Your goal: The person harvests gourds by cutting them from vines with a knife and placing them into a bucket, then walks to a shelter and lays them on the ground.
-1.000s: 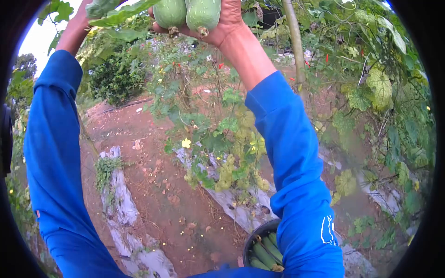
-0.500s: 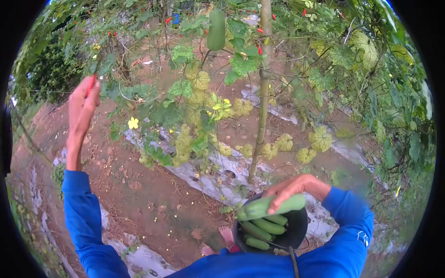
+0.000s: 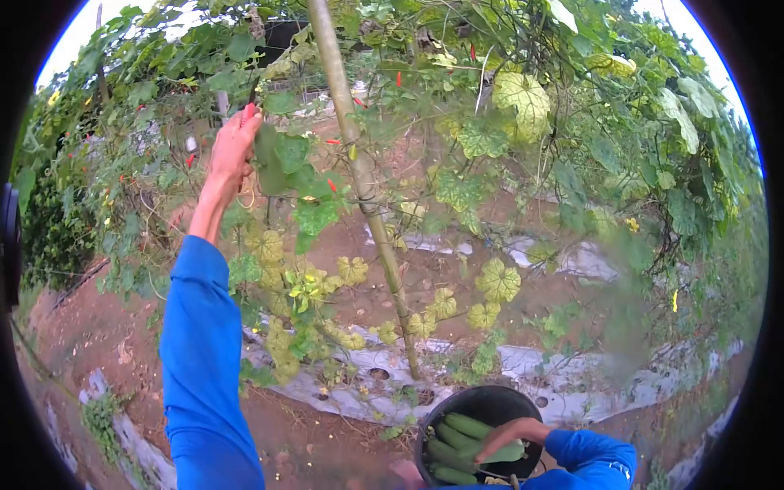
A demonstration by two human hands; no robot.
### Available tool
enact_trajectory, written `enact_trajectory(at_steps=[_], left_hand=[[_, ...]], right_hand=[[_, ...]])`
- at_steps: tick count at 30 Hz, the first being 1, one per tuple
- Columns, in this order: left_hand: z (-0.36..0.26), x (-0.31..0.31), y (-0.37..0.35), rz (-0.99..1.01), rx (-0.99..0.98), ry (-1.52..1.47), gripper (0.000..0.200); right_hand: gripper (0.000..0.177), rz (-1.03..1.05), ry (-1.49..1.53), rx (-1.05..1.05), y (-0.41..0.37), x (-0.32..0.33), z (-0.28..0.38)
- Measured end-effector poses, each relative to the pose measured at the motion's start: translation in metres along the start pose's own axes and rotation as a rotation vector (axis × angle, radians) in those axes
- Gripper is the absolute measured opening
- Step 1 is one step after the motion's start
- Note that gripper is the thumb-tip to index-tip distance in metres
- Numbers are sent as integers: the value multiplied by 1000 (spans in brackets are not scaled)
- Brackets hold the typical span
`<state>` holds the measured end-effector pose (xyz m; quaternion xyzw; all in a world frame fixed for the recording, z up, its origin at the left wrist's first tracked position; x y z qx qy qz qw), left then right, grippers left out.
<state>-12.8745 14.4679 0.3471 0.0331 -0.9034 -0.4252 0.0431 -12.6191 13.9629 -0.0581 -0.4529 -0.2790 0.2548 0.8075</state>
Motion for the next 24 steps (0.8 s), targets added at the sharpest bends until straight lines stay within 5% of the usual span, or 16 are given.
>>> enact_trajectory(at_steps=[1, 4, 5, 6, 8, 10, 12, 18, 20, 24], left_hand=[[7, -7, 5, 61, 126, 9, 47], [15, -19, 7, 173, 205, -91, 34], [14, -20, 5, 218, 233, -87, 40], [15, -20, 4, 232, 243, -77, 40], [8, -17, 7, 130, 121, -43, 47], [4, -14, 10, 10, 136, -28, 50], [15, -12, 15, 74, 293, -65, 53], [8, -13, -3, 74, 414, 30, 42], [0, -12, -11, 159, 335, -61, 42], [-30, -6, -27, 185, 382, -182, 38]], right_hand=[[66, -68, -125, 40, 3, -4, 1], [87, -159, -225, 356, 118, -42, -118], [79, -140, -216, 21, 76, -28, -53], [72, -20, -102, 275, 80, -18, -54], [53, -102, 267, 180, 55, 7, -47], [48, -107, 165, 210, 46, 50, -31], [48, -47, 52, 539, 28, 101, 2], [21, -634, -61, 906, -67, 177, 209], [29, -810, -61, 1250, -60, 202, 258], [46, -1106, 31, 1403, -81, 246, 356]])
Point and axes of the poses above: each hand's wrist, its own y-axis towards the middle knuckle, its own x-axis out of the back of the hand, z = x × y, the point moved 4 cm from there along y, towards the middle knuckle, and after that the axes turned 12 degrees about -z, right-handed, at the moved point
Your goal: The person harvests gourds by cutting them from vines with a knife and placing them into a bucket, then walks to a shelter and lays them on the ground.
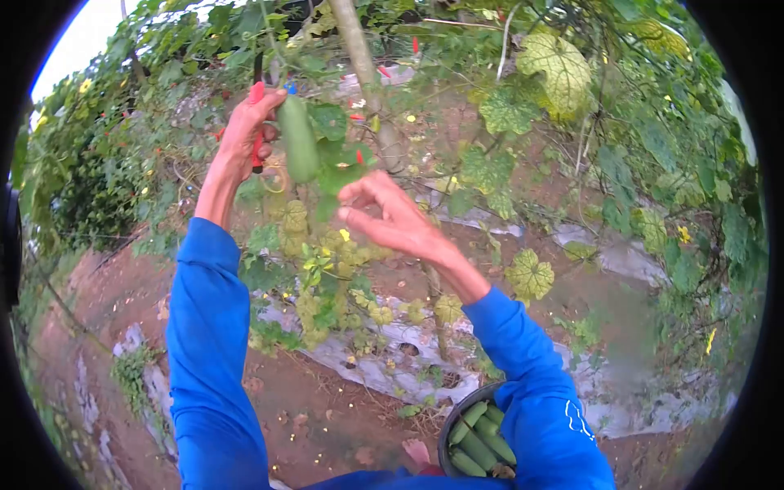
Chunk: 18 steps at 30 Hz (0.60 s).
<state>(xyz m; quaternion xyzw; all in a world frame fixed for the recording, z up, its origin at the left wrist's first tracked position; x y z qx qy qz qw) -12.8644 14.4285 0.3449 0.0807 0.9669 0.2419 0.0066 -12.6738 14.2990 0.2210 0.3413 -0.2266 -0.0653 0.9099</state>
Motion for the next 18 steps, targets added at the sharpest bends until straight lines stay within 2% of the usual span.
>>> enact_trajectory(at_steps=[1, 3, 4, 6, 7, 8, 9, 10, 12, 13, 14, 16, 18], left_hand=[[-10, -3, -9, -2, -6, -8, 34], [-32, -7, -30, -18, -45, 17, 27], [-40, -6, -36, -1, -66, 58, 27], [-57, -7, -48, 15, -111, 108, 28], [-63, -5, -50, 8, -112, 116, 28], [-71, -4, -53, -9, -223, 273, 31], [-78, -3, -55, -22, -335, 432, 36], [-81, 0, -55, -20, -339, 440, 36], [-99, 10, -53, -61, -555, 687, 39], [-108, 13, -58, -89, -610, 700, 32], [-116, 17, -62, -107, -644, 703, 32], [-125, 25, -65, -157, -679, 993, 25], [-132, 23, -65, -151, -775, 1100, 22]], right_hand=[[46, 33, 35, 31, 18, -7, 13], [61, -187, 65, -135, 46, -6, 30], [61, -168, 85, -120, 55, -12, 36], [72, -148, 433, -183, 68, -20, 44], [66, -83, 479, -125, 73, -26, 52], [66, -83, 484, -124, 73, -29, 56], [60, 16, 580, -150, 70, -36, 62], [54, 115, 676, -172, 68, -42, 68], [51, 99, 704, -116, 68, -43, 72], [50, 100, 719, -111, 68, -41, 75], [49, 107, 739, -113, 66, -41, 78], [49, 105, 752, -114, 61, -41, 82], [48, 111, 769, -138, 61, -39, 84]])
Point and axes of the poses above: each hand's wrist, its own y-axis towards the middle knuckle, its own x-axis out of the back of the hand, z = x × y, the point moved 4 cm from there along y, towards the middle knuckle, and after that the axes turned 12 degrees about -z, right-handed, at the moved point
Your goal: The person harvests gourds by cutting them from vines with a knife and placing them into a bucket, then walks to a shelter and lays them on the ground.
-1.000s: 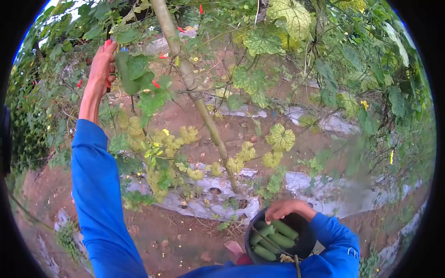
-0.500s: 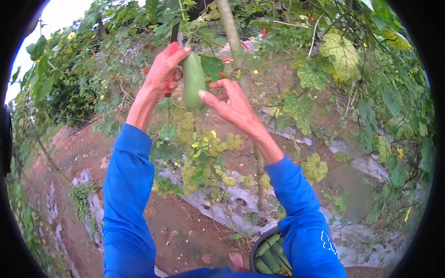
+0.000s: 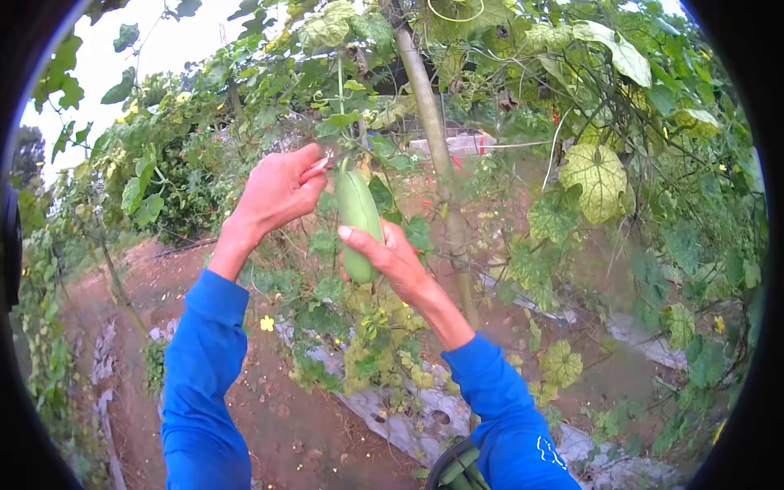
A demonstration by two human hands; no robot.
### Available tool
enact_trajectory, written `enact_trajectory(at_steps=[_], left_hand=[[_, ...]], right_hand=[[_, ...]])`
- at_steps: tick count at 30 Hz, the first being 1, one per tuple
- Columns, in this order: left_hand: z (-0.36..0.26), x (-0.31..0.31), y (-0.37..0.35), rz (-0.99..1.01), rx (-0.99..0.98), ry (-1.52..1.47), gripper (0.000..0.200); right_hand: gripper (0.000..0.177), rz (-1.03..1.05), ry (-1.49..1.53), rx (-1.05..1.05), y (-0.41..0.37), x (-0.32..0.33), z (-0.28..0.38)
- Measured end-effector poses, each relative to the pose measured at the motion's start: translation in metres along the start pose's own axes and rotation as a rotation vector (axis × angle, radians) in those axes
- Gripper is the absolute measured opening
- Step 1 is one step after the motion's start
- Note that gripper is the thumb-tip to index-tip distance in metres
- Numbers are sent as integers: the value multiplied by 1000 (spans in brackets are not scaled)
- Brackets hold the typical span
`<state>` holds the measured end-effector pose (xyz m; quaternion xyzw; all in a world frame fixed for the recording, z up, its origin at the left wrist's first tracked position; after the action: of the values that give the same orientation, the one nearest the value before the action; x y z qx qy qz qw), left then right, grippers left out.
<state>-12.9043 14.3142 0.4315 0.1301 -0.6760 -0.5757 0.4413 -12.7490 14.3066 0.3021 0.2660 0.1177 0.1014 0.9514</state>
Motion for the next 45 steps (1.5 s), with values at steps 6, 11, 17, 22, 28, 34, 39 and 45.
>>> enact_trajectory(at_steps=[6, 11, 17, 22, 28, 34, 39, 45], left_hand=[[68, -25, -6, 222, 37, 364, 27], [139, -5, -128, 164, 230, 263, 21], [201, 52, -327, 280, 596, 305, 28], [241, 172, -467, 258, 974, 406, 27], [280, 299, -554, 70, 1082, 510, 27], [321, 381, -612, -73, 1175, 515, 25], [349, 418, -641, -59, 1168, 516, 23], [374, 454, -655, -57, 1191, 560, 26]], right_hand=[[48, 66, 44, -58, -27, -17, -1], [46, 512, -20, -268, -108, -42, -61], [45, 646, 56, -626, -130, -84, -192], [42, 793, 87, -689, -123, -177, -233], [47, 846, 112, -672, -96, -290, -275], [50, 895, 40, -637, -67, -412, -308], [52, 916, 55, -606, -32, -483, -318], [49, 1028, -163, -617, 36, -486, -380]])
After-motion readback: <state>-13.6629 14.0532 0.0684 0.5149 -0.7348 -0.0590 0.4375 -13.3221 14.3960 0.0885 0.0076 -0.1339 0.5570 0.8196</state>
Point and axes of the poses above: each hand's wrist, its own y-axis towards the middle knuckle, its own x-axis out of the back of the hand, z = x × y, the point moved 4 cm from there along y, towards the middle knuckle, and after that the axes turned 12 degrees about -z, right-handed, at the moved point
